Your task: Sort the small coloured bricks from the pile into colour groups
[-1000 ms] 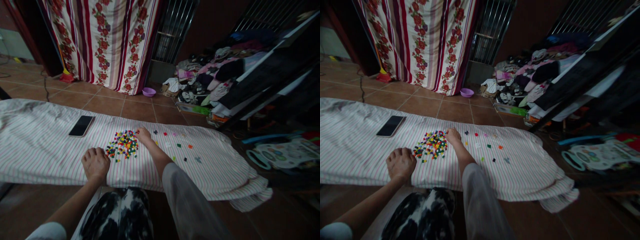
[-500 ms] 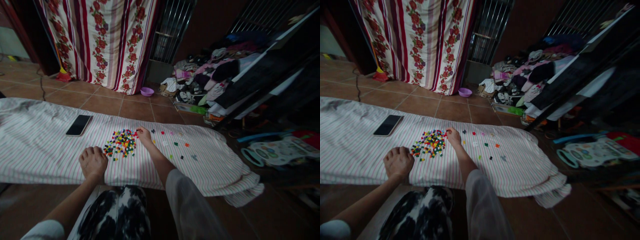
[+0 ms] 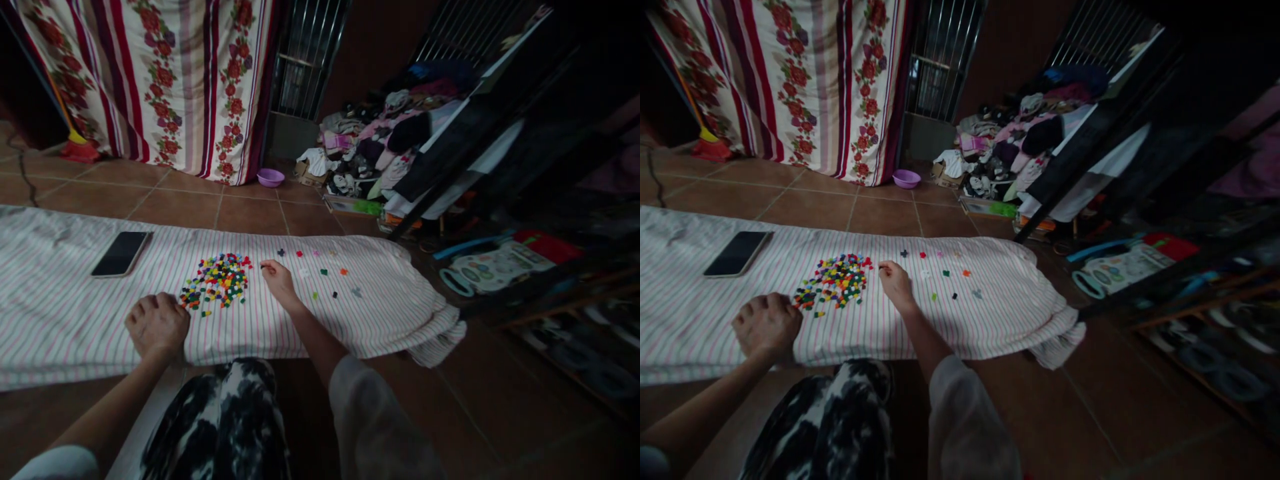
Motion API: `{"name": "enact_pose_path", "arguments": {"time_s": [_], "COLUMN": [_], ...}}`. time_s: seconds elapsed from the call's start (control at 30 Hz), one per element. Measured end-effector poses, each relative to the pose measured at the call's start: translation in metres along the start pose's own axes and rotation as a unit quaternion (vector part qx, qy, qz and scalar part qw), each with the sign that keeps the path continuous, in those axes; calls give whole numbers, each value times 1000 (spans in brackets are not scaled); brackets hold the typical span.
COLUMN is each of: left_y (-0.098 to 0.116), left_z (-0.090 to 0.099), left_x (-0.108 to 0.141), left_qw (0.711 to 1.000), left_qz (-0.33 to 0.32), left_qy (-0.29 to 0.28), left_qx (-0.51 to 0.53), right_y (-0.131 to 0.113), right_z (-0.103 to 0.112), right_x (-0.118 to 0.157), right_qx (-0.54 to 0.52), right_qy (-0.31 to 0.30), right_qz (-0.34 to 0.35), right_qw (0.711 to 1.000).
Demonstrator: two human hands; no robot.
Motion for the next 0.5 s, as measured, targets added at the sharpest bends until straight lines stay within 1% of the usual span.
{"name": "enact_pose_path", "arguments": {"time_s": [0.1,0.23,0.33,0.4,0.43,0.5], "left_y": [0,0,1,2,2,1], "left_z": [3,4,6,7,8,7], "left_x": [1,2,2,3,3,3], "left_qw": [1000,1000,1000,1000,1000,1000], "left_qz": [3,-1,-5,-9,-9,-8], "left_qy": [7,-3,-3,5,8,8], "left_qx": [1,8,12,13,14,14], "right_y": [10,31,51,63,68,76], "right_z": [36,107,155,176,183,189], "right_x": [11,29,48,60,65,72], "right_qx": [-7,27,86,122,141,171], "right_qy": [44,138,191,205,205,193], "right_qz": [6,6,0,1,2,10], "right_qw": [999,990,978,971,969,966]}}
Point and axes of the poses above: each hand's wrist, its own x-axis away from the middle knuckle, its own z-axis out of the back of the hand, y = z × x, the point moved 10 cm from there along -x, towards the middle knuckle, and after that the axes turned 7 degrees about z, right-handed, at the moved point
